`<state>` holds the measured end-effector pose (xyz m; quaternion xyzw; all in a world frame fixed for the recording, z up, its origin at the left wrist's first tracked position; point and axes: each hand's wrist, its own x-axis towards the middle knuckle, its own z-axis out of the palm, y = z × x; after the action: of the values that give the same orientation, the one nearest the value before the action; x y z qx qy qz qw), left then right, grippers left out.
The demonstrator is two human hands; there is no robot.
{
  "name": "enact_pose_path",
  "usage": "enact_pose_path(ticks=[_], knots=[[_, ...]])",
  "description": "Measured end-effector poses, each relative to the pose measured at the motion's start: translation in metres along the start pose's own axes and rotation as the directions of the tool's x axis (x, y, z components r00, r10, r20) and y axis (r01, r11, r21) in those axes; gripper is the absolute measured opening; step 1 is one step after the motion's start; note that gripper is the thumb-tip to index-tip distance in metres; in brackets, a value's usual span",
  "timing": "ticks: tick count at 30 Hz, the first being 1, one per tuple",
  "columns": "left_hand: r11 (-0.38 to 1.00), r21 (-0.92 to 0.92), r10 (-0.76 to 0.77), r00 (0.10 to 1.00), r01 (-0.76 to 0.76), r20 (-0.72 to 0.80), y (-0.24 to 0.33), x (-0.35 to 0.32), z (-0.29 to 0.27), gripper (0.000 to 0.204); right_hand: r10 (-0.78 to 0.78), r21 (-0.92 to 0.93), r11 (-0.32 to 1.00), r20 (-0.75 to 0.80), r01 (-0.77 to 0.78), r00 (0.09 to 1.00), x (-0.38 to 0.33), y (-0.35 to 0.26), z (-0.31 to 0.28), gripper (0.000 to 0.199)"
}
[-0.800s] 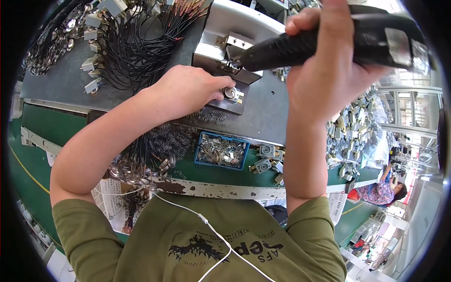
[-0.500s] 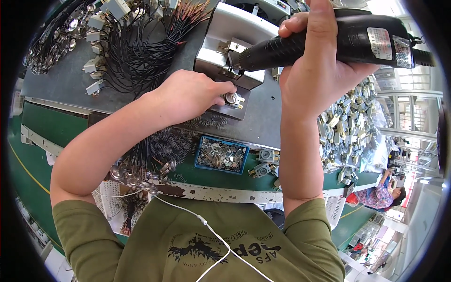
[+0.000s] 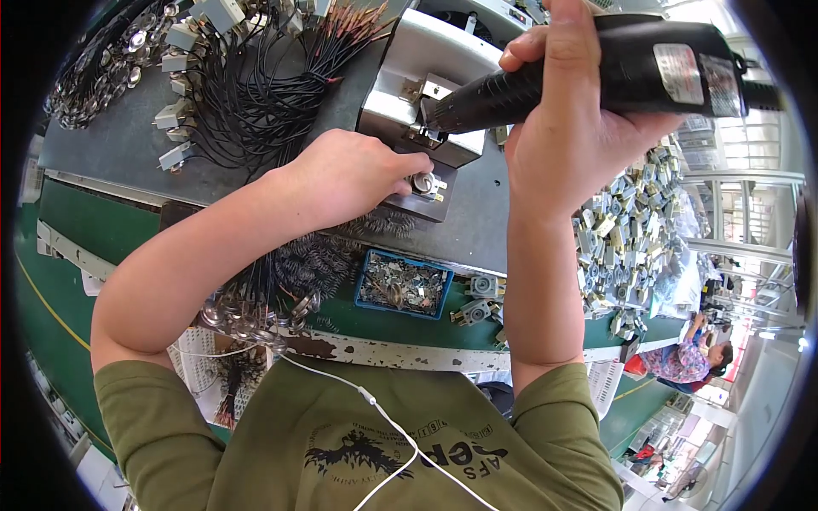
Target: Assembling and securing electrical components using hand tools and a stationary machine at a factory workstation.
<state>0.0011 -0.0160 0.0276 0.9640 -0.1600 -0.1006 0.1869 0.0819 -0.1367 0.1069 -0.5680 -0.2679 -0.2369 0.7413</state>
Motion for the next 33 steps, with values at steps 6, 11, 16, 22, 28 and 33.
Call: enact_pose_path(ticks=[6, 11, 16, 22, 28, 33], knots=[[1.0, -0.024, 0.016, 1.0, -0.017, -0.022, -0.004, 0.0, 0.005, 0.029, 0.007, -0.064, 0.998, 0.1, 0.0, 0.995, -0.005, -0.017, -0.004, 0.02], [0.999, -0.03, 0.017, 0.998, -0.019, -0.064, -0.006, -0.001, 0.011, 0.031, 0.044, -0.029, 0.999, 0.072, -0.042, 0.996, -0.01, -0.023, -0.005, 0.019], [0.998, -0.059, 0.028, 0.989, -0.037, -0.145, -0.009, -0.001, 0.015, 0.033, 0.01, -0.015, 1.0, -0.048, -0.011, 0.999, -0.01, -0.031, -0.013, 0.027], [0.999, -0.045, 0.015, 0.994, -0.019, -0.104, -0.004, 0.002, 0.006, 0.03, 0.059, -0.119, 0.992, 0.082, -0.049, 0.995, -0.018, -0.02, -0.055, 0.021], [0.999, -0.013, 0.029, 0.994, -0.031, -0.109, -0.006, 0.002, 0.008, 0.03, 0.165, -0.153, 0.976, 0.058, -0.154, 0.985, -0.027, -0.027, -0.047, 0.012], [1.0, -0.005, 0.002, 0.997, -0.002, -0.074, -0.002, 0.001, 0.007, 0.03, 0.187, -0.163, 0.972, 0.098, -0.169, 0.978, -0.03, -0.028, -0.048, 0.013]])
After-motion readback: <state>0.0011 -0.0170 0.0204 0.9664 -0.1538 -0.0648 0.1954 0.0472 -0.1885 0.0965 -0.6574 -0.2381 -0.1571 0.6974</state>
